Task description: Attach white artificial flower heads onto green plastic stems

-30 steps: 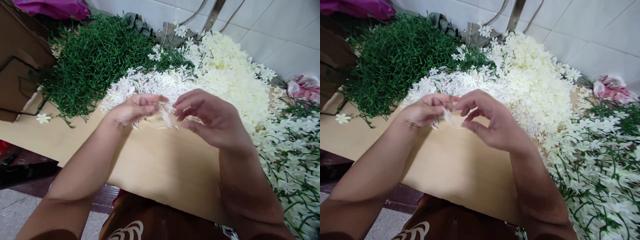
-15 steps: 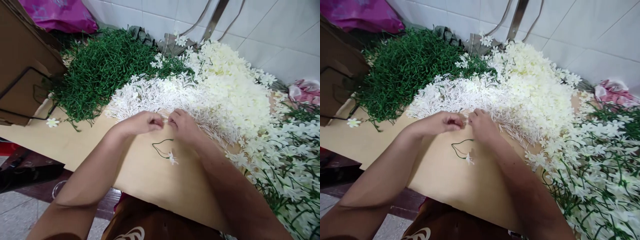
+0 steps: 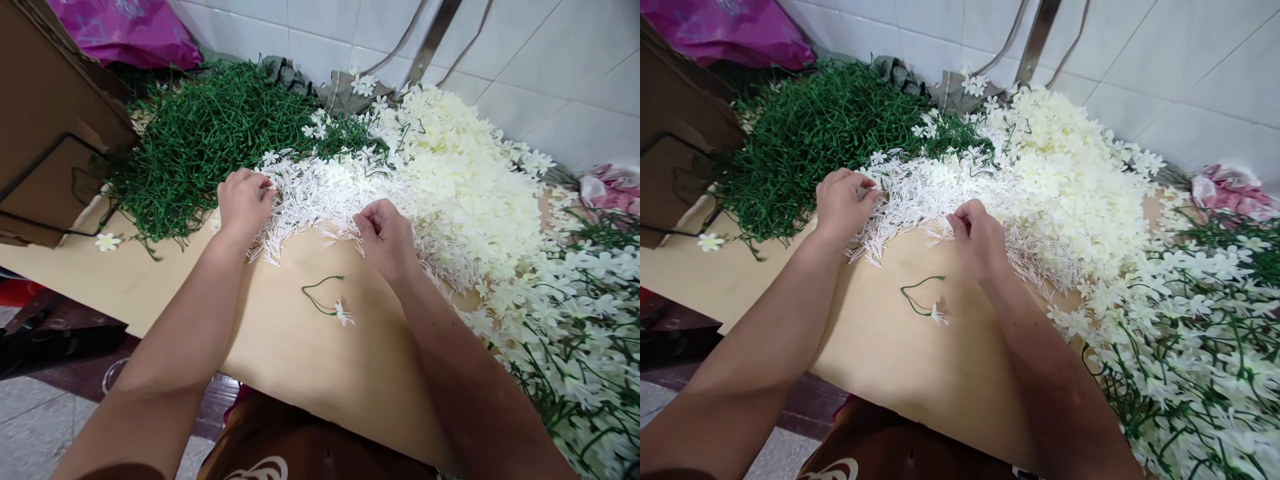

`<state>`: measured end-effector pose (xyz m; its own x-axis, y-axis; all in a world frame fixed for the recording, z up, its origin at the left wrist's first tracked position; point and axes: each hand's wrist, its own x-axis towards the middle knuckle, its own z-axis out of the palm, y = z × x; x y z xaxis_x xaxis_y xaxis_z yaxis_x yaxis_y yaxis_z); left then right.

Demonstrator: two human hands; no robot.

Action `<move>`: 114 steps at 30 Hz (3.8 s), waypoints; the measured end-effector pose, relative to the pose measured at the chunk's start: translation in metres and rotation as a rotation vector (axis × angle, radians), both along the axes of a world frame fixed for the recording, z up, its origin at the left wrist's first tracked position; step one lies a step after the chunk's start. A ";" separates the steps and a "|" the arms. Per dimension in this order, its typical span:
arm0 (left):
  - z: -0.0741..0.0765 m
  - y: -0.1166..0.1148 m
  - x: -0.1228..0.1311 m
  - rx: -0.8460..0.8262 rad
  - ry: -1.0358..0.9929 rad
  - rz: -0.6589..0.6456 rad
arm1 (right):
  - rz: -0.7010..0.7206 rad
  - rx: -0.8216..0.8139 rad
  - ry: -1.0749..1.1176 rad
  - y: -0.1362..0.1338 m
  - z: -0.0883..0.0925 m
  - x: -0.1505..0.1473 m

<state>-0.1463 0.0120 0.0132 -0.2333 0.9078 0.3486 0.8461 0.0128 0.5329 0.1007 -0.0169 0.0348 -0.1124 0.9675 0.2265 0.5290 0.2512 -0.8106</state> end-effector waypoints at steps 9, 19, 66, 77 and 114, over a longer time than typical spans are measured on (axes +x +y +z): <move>0.014 -0.017 0.039 0.056 -0.392 -0.235 | 0.269 -0.284 0.549 0.009 -0.004 -0.003; 0.019 -0.030 0.075 -0.320 -0.948 -0.332 | 0.227 -0.069 0.551 0.002 -0.006 -0.010; 0.026 -0.058 0.072 -0.505 0.096 -0.872 | 0.271 -0.421 0.873 0.022 -0.031 0.008; 0.011 -0.043 0.070 -0.418 -0.414 -0.605 | 0.412 -0.520 0.804 0.017 -0.029 0.010; 0.019 -0.039 0.077 -0.334 -0.884 -0.427 | 0.270 -0.100 0.506 0.005 -0.027 -0.004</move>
